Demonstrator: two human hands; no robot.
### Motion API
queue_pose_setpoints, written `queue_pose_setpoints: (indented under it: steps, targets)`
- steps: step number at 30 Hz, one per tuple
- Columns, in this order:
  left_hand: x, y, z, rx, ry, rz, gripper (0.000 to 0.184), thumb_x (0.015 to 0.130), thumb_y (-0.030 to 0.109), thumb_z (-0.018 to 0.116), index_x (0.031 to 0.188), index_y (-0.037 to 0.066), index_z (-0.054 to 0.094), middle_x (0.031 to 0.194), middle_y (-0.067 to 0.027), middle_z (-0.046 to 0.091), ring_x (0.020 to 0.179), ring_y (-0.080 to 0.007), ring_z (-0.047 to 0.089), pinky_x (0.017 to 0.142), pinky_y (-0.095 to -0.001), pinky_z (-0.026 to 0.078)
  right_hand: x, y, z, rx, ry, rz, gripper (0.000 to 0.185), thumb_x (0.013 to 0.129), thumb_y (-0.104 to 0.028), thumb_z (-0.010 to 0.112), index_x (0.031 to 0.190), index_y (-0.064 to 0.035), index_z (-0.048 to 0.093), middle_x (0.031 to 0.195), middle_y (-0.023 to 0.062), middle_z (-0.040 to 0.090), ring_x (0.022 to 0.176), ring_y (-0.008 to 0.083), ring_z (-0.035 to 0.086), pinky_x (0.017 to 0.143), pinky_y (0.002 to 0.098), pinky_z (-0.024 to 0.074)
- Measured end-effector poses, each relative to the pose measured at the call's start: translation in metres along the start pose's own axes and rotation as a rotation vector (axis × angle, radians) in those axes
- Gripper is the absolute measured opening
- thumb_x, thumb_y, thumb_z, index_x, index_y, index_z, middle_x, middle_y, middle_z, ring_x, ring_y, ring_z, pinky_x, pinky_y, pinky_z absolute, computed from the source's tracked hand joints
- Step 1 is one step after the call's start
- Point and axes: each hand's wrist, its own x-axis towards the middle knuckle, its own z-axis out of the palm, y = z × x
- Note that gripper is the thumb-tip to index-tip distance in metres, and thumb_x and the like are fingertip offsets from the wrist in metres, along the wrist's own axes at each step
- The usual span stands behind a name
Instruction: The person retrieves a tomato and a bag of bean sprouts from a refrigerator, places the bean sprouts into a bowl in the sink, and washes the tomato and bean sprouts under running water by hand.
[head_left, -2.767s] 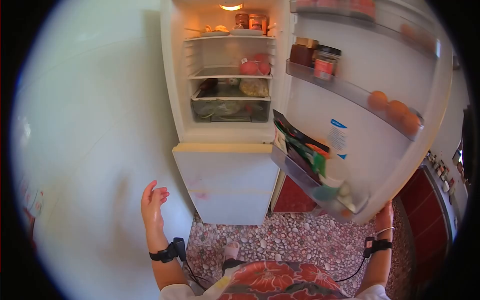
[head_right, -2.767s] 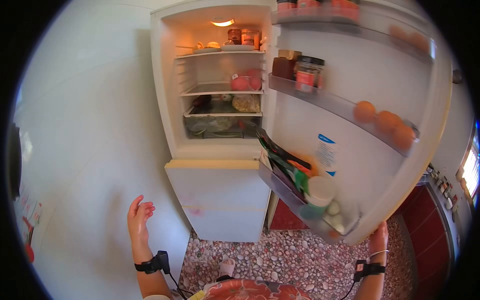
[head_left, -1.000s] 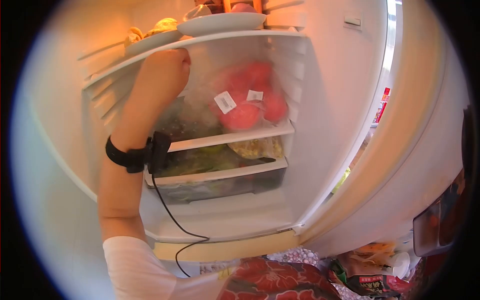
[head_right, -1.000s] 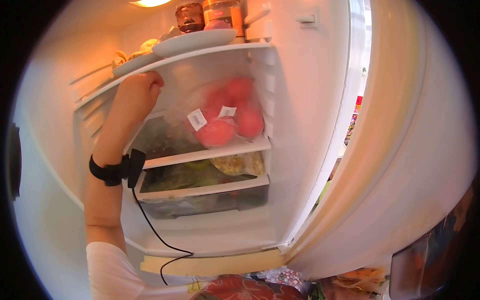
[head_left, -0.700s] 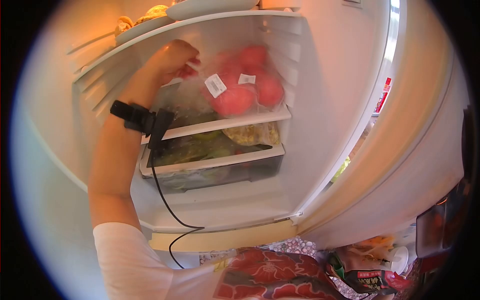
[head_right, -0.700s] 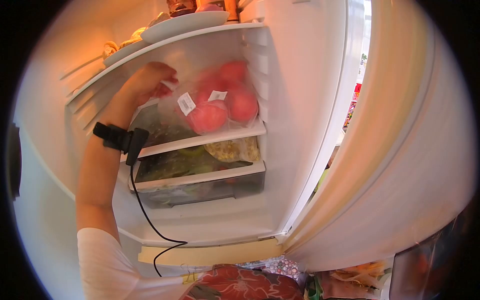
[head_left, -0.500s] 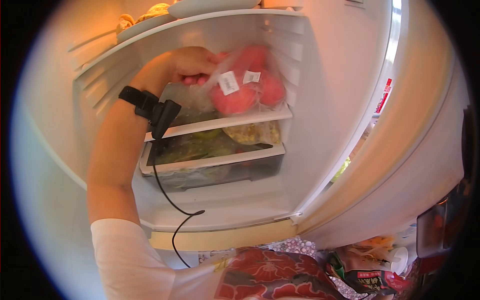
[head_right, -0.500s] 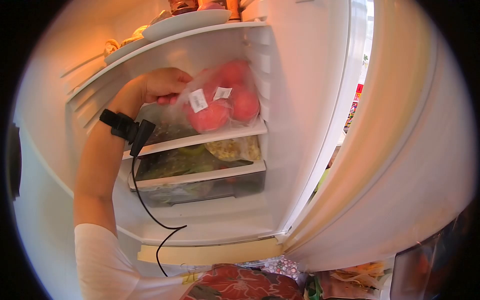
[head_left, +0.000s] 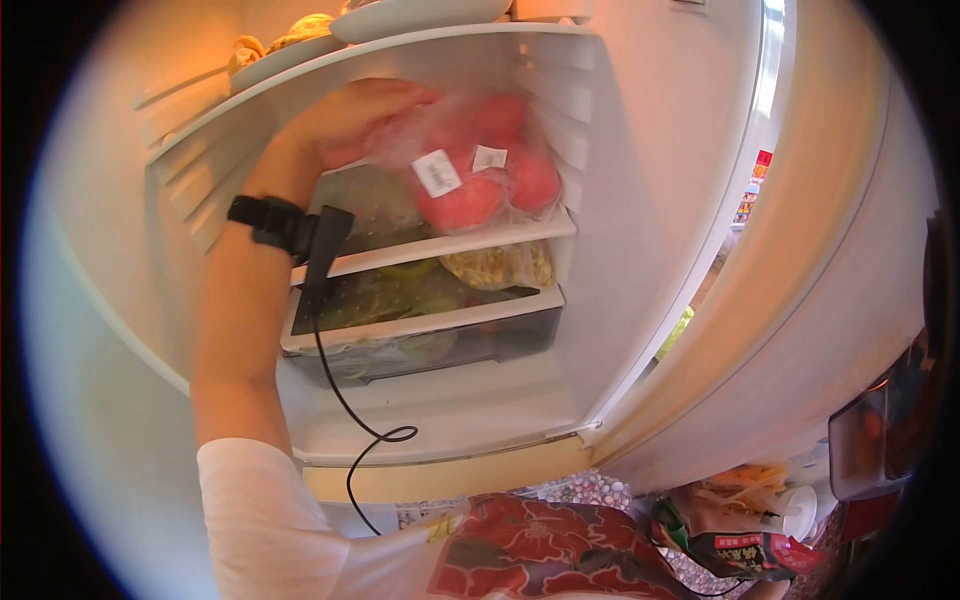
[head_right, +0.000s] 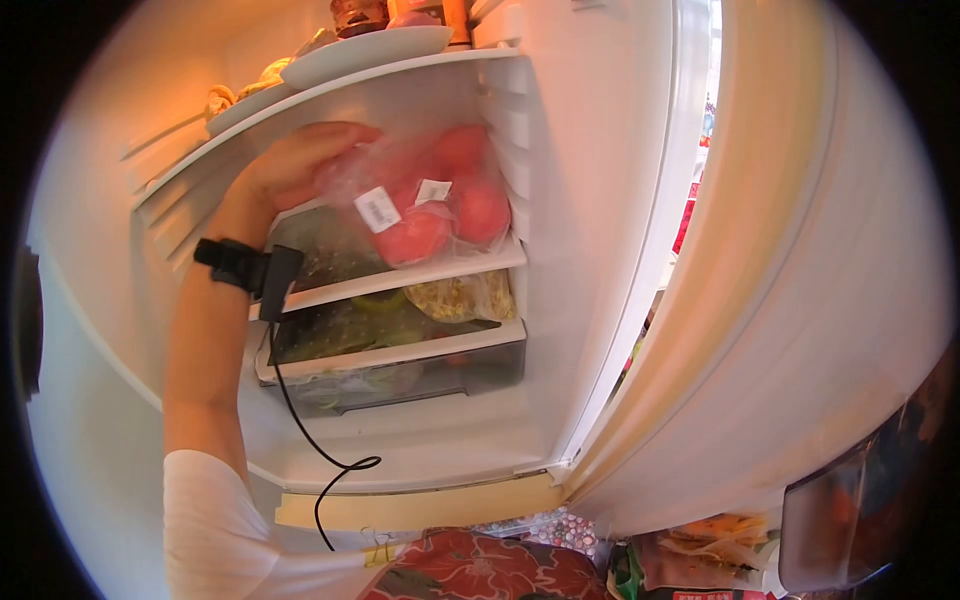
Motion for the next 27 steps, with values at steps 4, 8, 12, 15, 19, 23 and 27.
queue_pose_setpoints:
  steps: [4,8,12,15,19,23,27]
  targets:
    - [-0.014,-0.024,-0.031,-0.067,-0.008,-0.203,0.026,0.083,0.013,0.053,0.104,-0.004,0.053,0.09,-0.0087,0.058,0.08,-0.0149,0.057,0.067,-0.0298,0.049,0.0,0.001,-0.001,-0.013,0.0,-0.008,0.03,0.085,-0.024,0.047,0.106,-0.0029,0.052,0.099,0.0061,0.057,0.082,0.019,0.056,0.07,0.0305,0.0468]
    - [-0.018,-0.024,-0.016,0.213,-0.188,-0.36,0.03,0.078,0.02,0.06,0.1,0.0,0.055,0.085,-0.0068,0.058,0.074,-0.0119,0.056,0.058,-0.0259,0.045,0.0,0.003,0.003,-0.017,0.007,-0.002,0.03,0.085,-0.025,0.048,0.105,-0.003,0.052,0.099,0.0059,0.057,0.081,0.0189,0.056,0.069,0.0305,0.0468]
    - [0.006,-0.009,0.02,0.563,-0.219,-0.266,0.033,0.076,0.027,0.06,0.101,0.006,0.055,0.08,-0.003,0.057,0.072,-0.0107,0.051,0.057,-0.0237,0.042,-0.003,0.001,0.002,-0.013,0.014,0.002,0.029,0.085,-0.025,0.048,0.105,-0.003,0.052,0.098,0.0057,0.057,0.081,0.0188,0.056,0.069,0.0305,0.0468]
    - [0.032,0.0,0.027,0.959,-0.366,-0.2,0.034,0.078,0.029,0.057,0.106,0.01,0.054,0.083,-0.0006,0.055,0.073,-0.0123,0.048,0.062,-0.0263,0.042,-0.003,-0.001,0.002,-0.01,0.012,0.012,0.029,0.085,-0.025,0.048,0.104,-0.0031,0.052,0.098,0.0056,0.057,0.08,0.0187,0.056,0.069,0.0305,0.0468]
    - [0.044,0.012,0.045,1.313,-0.5,-0.314,0.041,0.077,0.032,0.058,0.113,0.013,0.05,0.092,-0.0014,0.054,0.081,-0.0137,0.048,0.069,-0.0283,0.042,-0.003,-0.004,-0.003,-0.023,0.008,0.019,0.029,0.085,-0.025,0.049,0.103,-0.0031,0.052,0.098,0.0054,0.057,0.08,0.0186,0.056,0.068,0.0306,0.0467]
    - [0.041,-0.002,0.041,1.026,-0.471,-0.359,0.045,0.076,0.03,0.059,0.117,0.014,0.048,0.096,-0.0027,0.054,0.088,-0.0135,0.047,0.074,-0.0289,0.043,0.004,-0.003,-0.008,-0.033,0.005,0.016,0.029,0.085,-0.025,0.049,0.103,-0.0032,0.052,0.097,0.0052,0.057,0.079,0.0185,0.056,0.067,0.0306,0.0467]
    - [0.033,-0.018,0.04,0.934,-0.353,-0.278,0.045,0.075,0.028,0.062,0.117,0.016,0.05,0.097,-0.0024,0.054,0.089,-0.0138,0.048,0.074,-0.03,0.043,0.005,-0.001,-0.011,-0.037,0.001,0.013,0.029,0.085,-0.026,0.049,0.102,-0.0032,0.052,0.097,0.0051,0.057,0.079,0.0184,0.056,0.067,0.0306,0.0467]
